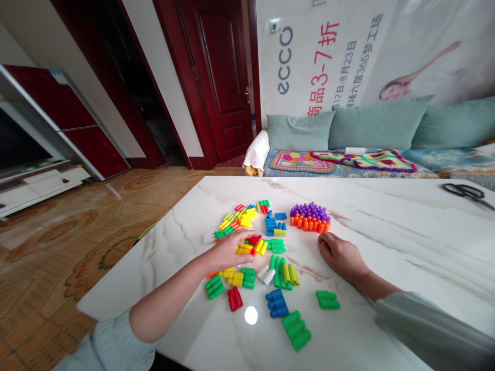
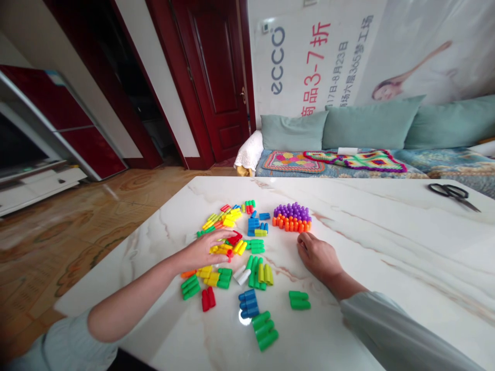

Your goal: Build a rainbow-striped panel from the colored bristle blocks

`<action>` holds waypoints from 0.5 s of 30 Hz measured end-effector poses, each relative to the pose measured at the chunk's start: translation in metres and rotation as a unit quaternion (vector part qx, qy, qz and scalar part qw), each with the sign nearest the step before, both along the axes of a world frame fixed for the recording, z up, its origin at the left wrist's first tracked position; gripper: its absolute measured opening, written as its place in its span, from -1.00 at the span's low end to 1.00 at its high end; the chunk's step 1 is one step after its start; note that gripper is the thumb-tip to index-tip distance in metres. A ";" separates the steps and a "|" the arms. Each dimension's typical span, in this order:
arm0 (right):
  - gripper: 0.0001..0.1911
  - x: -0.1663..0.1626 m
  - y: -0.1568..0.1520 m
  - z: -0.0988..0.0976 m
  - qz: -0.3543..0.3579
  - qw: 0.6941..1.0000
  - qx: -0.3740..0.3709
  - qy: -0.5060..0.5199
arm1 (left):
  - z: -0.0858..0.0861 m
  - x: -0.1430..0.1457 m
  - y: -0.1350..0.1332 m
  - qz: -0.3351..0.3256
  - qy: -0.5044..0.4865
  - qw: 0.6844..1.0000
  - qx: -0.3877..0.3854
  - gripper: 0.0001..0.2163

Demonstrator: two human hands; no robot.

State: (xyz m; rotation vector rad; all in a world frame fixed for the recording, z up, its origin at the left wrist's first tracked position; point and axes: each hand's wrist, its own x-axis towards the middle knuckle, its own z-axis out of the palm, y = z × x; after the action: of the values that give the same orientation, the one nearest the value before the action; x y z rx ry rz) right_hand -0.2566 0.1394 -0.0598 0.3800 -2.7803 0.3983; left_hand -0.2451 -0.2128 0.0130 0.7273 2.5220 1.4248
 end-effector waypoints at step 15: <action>-0.80 -0.001 0.002 -0.001 0.006 1.000 0.003 0.002 | -0.021 -0.089 -0.031 0.153 0.077 0.938 -0.303 -0.62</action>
State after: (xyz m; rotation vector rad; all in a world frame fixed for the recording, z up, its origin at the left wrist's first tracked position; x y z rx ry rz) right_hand -0.2571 0.1410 -0.0612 0.3984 -2.7774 0.3928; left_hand -0.3343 -0.2442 -0.0084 0.3497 3.0504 0.5749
